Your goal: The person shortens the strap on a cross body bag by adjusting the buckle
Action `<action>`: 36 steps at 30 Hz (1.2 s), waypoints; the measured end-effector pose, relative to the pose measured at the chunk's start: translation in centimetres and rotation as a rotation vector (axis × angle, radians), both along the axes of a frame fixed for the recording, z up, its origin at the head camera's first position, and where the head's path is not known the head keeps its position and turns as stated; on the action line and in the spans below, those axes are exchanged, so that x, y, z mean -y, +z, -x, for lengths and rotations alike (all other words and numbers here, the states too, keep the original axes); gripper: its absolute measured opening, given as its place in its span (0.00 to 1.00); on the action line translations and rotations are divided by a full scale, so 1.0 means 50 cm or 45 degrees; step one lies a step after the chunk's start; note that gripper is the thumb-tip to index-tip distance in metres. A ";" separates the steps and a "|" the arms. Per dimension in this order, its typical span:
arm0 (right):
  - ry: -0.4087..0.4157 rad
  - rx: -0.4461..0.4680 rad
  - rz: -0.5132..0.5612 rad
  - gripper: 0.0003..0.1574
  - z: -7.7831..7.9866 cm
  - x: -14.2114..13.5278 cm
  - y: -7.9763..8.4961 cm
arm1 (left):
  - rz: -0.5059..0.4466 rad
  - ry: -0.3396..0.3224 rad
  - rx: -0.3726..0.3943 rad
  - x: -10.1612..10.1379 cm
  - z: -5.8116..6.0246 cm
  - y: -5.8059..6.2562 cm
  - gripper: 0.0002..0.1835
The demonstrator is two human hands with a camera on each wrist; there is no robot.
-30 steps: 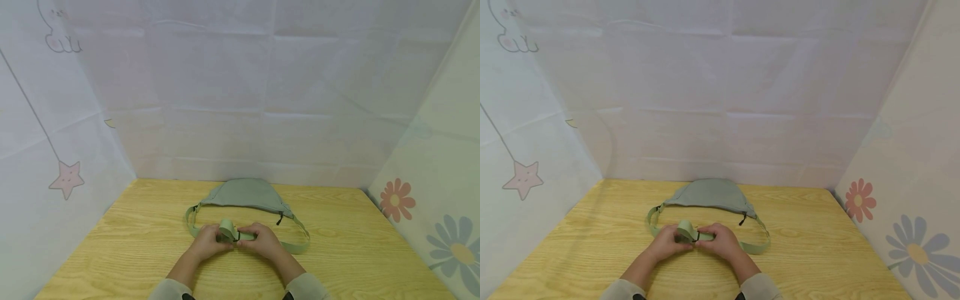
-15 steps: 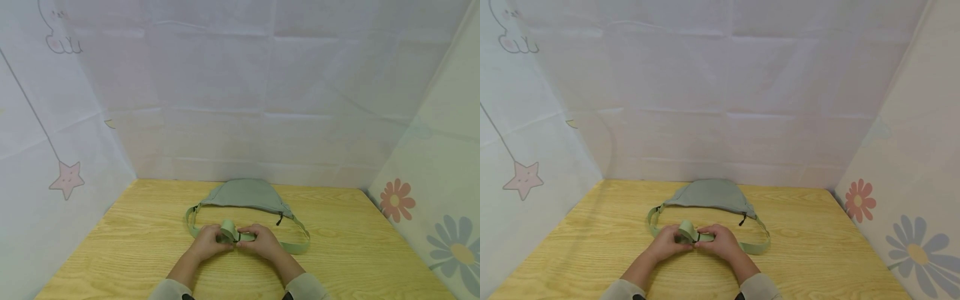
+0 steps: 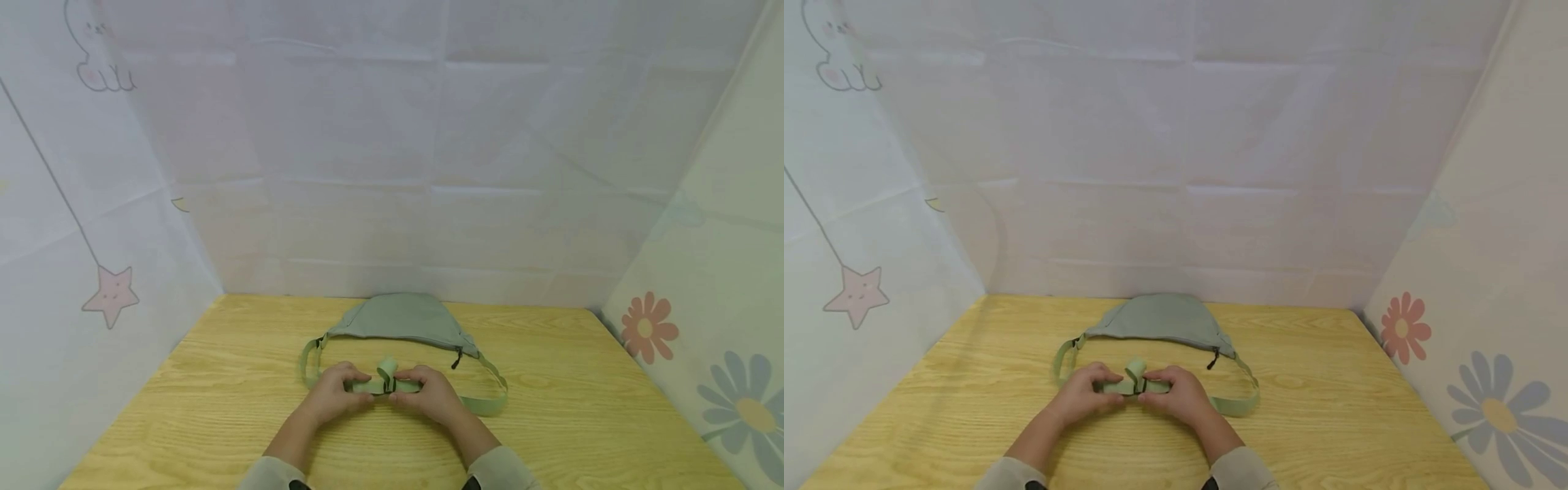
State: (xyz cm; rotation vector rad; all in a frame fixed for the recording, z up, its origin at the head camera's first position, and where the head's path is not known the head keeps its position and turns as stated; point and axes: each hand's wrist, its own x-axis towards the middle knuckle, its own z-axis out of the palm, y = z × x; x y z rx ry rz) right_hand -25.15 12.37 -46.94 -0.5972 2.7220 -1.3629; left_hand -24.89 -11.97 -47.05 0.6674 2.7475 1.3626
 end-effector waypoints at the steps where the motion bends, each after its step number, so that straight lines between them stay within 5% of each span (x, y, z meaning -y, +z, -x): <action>1: 0.002 -0.001 -0.001 0.29 0.001 0.000 0.000 | -0.005 0.003 0.006 0.002 0.000 0.001 0.22; 20: -0.036 0.003 0.022 0.29 0.011 -0.015 -0.009 | 0.003 0.077 0.018 0.044 0.002 0.014 0.19; 36: -0.018 0.006 0.062 0.30 0.010 -0.020 -0.009 | 0.113 0.156 -0.079 0.105 -0.001 0.022 0.19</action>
